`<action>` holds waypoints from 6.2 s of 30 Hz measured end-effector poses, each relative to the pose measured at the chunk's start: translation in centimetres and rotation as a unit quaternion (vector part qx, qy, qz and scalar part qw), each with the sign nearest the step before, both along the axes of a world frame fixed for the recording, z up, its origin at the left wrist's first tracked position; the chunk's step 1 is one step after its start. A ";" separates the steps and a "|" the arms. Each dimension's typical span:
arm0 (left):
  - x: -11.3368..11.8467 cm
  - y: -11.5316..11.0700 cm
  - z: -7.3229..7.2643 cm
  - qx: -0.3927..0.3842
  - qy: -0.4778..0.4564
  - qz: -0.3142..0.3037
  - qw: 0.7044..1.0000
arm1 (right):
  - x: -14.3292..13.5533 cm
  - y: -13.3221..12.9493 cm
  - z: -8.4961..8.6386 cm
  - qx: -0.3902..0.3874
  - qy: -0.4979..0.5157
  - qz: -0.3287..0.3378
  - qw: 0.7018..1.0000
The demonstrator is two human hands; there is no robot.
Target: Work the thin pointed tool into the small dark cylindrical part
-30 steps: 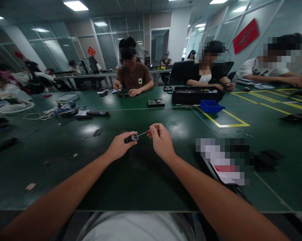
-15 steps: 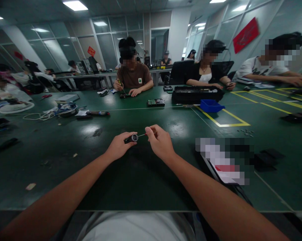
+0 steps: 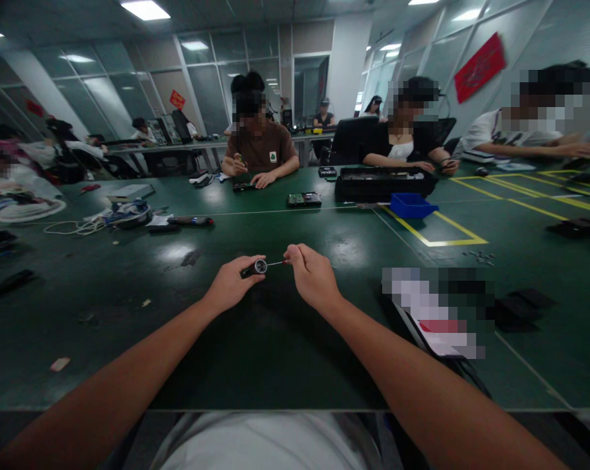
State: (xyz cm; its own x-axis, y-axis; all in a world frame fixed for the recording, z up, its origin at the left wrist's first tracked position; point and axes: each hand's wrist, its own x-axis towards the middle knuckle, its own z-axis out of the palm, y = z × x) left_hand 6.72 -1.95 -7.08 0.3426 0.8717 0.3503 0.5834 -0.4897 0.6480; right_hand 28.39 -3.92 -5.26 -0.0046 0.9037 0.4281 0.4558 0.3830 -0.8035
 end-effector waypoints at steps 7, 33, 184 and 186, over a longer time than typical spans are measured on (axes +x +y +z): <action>-0.2 0.3 -0.1 -0.003 -0.005 0.024 1.000 | -0.2 0.1 -0.9 0.000 0.058 0.025 0.998; -0.1 0.1 0.4 0.053 0.015 -0.046 0.997 | 0.0 2.0 -1.2 -0.191 0.394 0.073 0.896; -0.3 0.4 0.5 0.016 0.120 0.004 0.993 | 0.0 0.5 0.0 0.012 0.076 -0.070 0.995; -0.3 0.6 0.4 0.016 0.111 0.006 0.994 | 0.1 0.6 0.0 0.010 0.066 -0.075 0.995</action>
